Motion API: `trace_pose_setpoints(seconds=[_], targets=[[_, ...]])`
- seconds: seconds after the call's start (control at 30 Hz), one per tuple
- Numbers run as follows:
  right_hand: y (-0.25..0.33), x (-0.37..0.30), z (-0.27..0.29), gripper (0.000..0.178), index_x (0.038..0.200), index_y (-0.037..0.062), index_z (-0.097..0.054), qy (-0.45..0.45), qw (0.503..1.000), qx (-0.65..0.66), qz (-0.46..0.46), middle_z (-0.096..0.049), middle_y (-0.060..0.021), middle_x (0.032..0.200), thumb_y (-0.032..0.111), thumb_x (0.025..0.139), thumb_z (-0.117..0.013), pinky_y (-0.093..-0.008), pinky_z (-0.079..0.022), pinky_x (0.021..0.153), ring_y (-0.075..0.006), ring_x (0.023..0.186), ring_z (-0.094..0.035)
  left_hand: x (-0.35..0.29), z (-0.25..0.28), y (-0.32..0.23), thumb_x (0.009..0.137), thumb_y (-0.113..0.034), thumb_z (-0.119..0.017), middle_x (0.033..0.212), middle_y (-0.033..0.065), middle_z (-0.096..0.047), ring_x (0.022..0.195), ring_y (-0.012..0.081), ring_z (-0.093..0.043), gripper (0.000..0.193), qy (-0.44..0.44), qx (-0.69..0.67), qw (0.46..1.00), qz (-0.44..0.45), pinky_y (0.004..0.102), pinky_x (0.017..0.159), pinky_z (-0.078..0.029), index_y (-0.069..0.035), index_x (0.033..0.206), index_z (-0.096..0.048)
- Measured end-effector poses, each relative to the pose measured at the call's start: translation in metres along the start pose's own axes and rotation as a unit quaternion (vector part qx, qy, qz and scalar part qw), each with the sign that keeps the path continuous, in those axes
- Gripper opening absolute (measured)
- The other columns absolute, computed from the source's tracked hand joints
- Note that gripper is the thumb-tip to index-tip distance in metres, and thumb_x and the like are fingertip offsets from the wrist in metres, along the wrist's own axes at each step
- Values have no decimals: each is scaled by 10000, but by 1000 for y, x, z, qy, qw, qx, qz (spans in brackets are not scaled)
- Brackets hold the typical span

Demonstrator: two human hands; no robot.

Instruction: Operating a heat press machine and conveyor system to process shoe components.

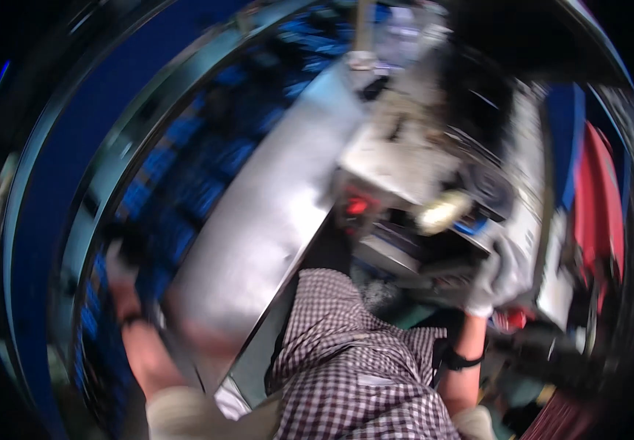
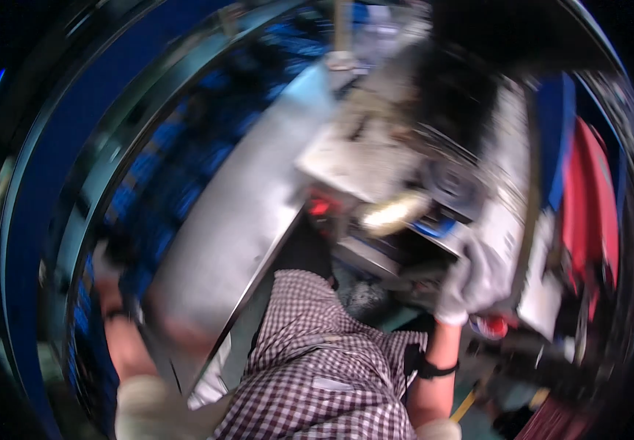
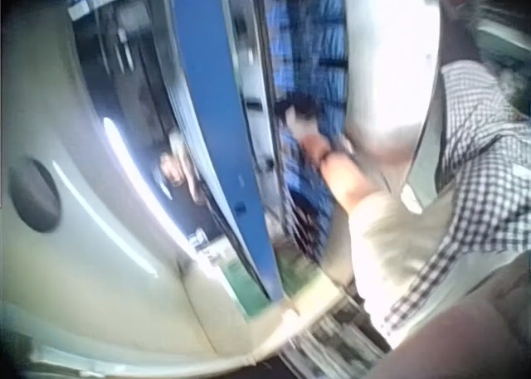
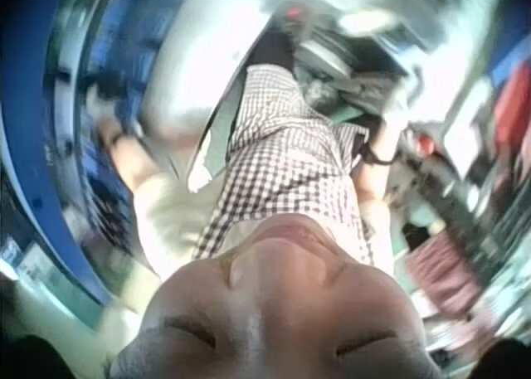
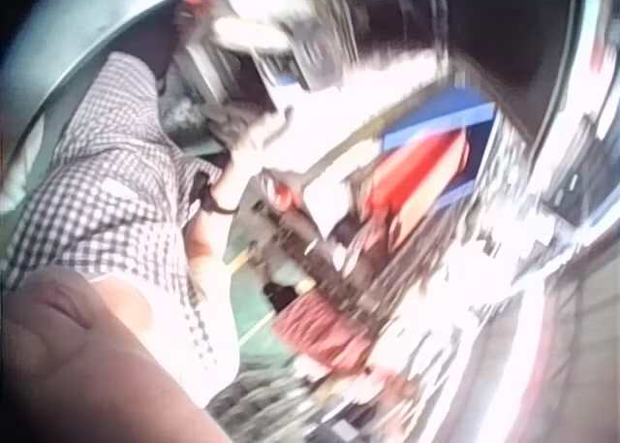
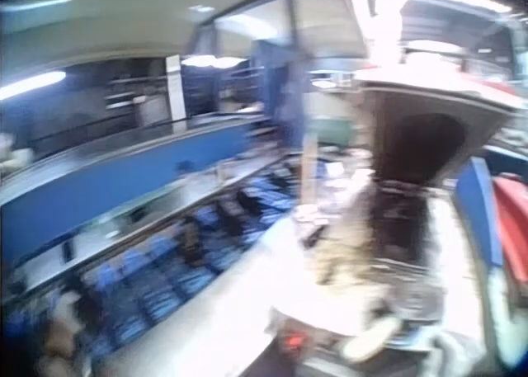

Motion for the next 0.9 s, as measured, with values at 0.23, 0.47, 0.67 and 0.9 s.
trace_pose_setpoints(seconds=[0.23,0.47,0.67,0.9], targets=[[59,41,21,315,1181,30,-731,47,968,246,-27,-719,-134,1079,63,875,-665,-432,-515,942,-319,1045,-658,-21,-198,66,906,-252,-621,1513,240,-571,1379,407,-574,722,-22,-70,994,-86,536,1172,-478,34,1549,-461],[157,103,-24,963,1650,-102,-173,362,734,572,-56,-280,-335,1674,370,1005,-710,-442,-286,1270,-407,1578,-293,-12,-536,114,849,-307,-652,1539,249,-542,1384,418,-575,841,208,-105,972,3,528,1206,-455,4,1591,-407],[114,156,-15,835,1650,-3,-285,229,718,617,-227,-640,-113,1355,254,959,-678,-293,-482,1066,-150,1213,-620,-6,-675,144,1000,-206,-567,1521,190,-565,1322,326,-621,653,330,41,941,64,472,1179,-470,-12,1599,-393],[-33,222,-95,741,1560,-1,-488,206,818,427,-326,-621,-248,1416,360,934,-652,-375,-489,1120,-294,1310,-631,2,-788,56,989,-304,-712,1620,285,-407,1411,303,-516,918,347,279,805,-392,395,1133,-458,31,1667,-193]])
Point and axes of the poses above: each hand's wrist, its own x-axis towards the middle knuckle, its own z-axis out of the back of the hand, y = z × x, the point moved 8 cm from there along x, towards the middle knuckle
